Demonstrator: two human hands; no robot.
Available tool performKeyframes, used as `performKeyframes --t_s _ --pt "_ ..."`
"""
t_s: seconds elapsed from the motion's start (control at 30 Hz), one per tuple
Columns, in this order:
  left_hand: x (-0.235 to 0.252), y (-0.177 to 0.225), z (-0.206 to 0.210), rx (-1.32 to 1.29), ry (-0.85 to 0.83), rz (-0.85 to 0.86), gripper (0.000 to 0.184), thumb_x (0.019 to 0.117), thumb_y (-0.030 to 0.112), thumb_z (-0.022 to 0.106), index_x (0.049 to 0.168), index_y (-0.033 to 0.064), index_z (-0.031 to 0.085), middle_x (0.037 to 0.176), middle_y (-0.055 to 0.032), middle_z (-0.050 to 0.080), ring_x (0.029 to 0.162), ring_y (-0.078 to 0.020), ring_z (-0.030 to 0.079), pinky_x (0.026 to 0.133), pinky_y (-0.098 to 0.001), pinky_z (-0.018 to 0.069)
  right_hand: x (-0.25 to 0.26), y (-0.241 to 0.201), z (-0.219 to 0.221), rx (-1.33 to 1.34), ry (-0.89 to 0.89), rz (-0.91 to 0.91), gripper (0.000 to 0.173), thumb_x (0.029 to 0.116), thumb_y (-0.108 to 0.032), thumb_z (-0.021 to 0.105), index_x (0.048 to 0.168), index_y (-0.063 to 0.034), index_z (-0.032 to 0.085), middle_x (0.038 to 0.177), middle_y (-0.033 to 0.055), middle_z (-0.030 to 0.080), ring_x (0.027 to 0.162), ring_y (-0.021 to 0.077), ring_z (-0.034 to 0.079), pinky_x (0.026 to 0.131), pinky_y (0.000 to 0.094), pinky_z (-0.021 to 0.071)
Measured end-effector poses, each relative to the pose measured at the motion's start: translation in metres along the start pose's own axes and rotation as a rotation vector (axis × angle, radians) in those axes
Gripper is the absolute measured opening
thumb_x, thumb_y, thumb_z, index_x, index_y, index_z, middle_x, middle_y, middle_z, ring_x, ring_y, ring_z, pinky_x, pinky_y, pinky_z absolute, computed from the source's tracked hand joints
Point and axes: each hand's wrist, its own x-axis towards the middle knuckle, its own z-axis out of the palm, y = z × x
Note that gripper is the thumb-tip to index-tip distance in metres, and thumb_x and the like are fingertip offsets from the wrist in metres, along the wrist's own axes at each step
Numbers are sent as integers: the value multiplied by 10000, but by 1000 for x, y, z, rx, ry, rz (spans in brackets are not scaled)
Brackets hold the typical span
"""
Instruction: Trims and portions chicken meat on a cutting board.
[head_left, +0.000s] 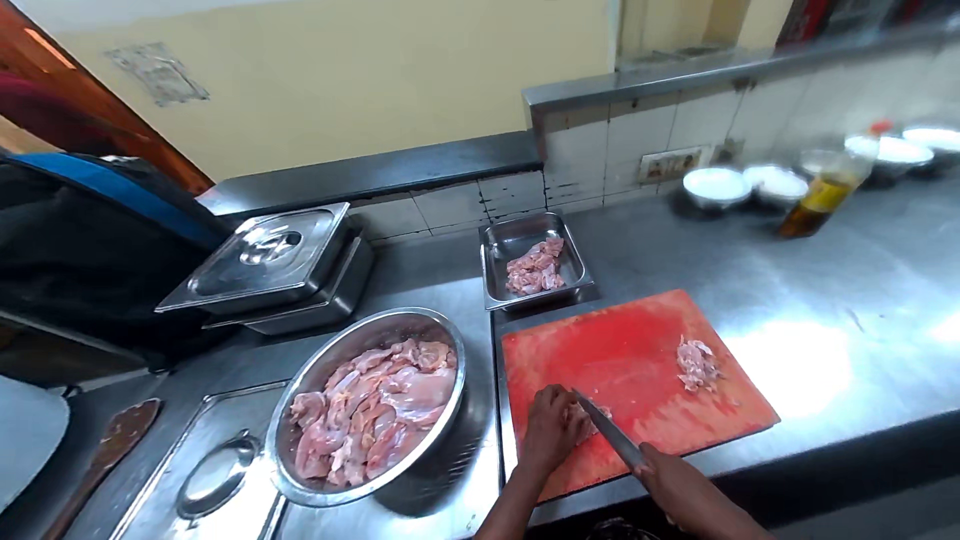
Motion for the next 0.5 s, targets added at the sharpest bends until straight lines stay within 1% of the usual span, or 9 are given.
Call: performKeyframes --t_s 0.03,0.07,0.1,0.17,0.23,0.3,0.37,0.4,0.5 --pt "1 2 0 22 -75 2 325 975 321 637 1158 69 730 1311 -160 647 1269 -356 576 1074 -546 441 5 4 2 -10 6 10 390 1117 -335 393 1381 -61 478 1057 231 660 903 384 692 826 557 549" --pt "1 3 0 38 -119 -5 296 979 318 637 1121 80 741 1308 -150 646 1274 -347 568 1080 -543 426 10 8 0 -16 37 34 397 1116 -327 394 1403 -63 469 1081 237 662 930 392 694 843 564 549" --pt "1 3 0 44 -140 -16 286 985 314 634 1110 83 747 1311 -147 647 1279 -340 564 1095 -532 418 14 13 -6 -21 82 63 407 1113 -317 399 1426 -64 462 1109 244 664 962 402 693 863 570 545" --pt "-1 1 1 31 -126 -14 279 989 303 633 1108 82 756 1307 -148 652 1269 -337 575 1103 -515 426 15 16 -19 -37 158 113 419 1108 -281 408 1455 -51 450 1197 256 650 1083 417 668 933 578 521" --pt "-5 -2 3 12 -80 8 272 984 294 635 1110 87 759 1295 -150 657 1252 -340 586 1091 -516 439 5 8 -21 -85 185 95 405 1109 -253 407 1441 -26 453 1265 257 624 1168 416 638 978 568 505" --pt "-7 -3 6 -1 -32 22 263 980 287 644 1111 92 763 1280 -153 662 1238 -344 596 1080 -517 452 -6 -4 -11 -169 157 21 389 1110 -244 399 1418 -17 472 1274 261 609 1158 424 640 957 566 518" --pt "-8 -1 9 -6 -5 20 251 976 268 653 1110 90 769 1272 -154 671 1231 -347 604 1073 -511 464 -6 -8 1 -223 83 -13 378 1114 -249 392 1394 -12 481 1264 269 604 1141 436 641 939 569 522" --pt "-7 0 7 -3 -15 10 247 979 265 652 1107 90 771 1275 -149 672 1235 -340 602 1077 -503 462 -2 -6 3 -235 76 -8 380 1114 -254 386 1399 -19 476 1263 268 602 1140 436 640 936 568 524" --pt "-3 5 -2 -2 -110 -39 250 992 256 636 1109 81 769 1309 -144 658 1276 -323 579 1107 -484 441 13 3 -9 -239 161 47 391 1100 -215 390 1435 -21 450 1282 275 598 1140 445 643 936 575 524"
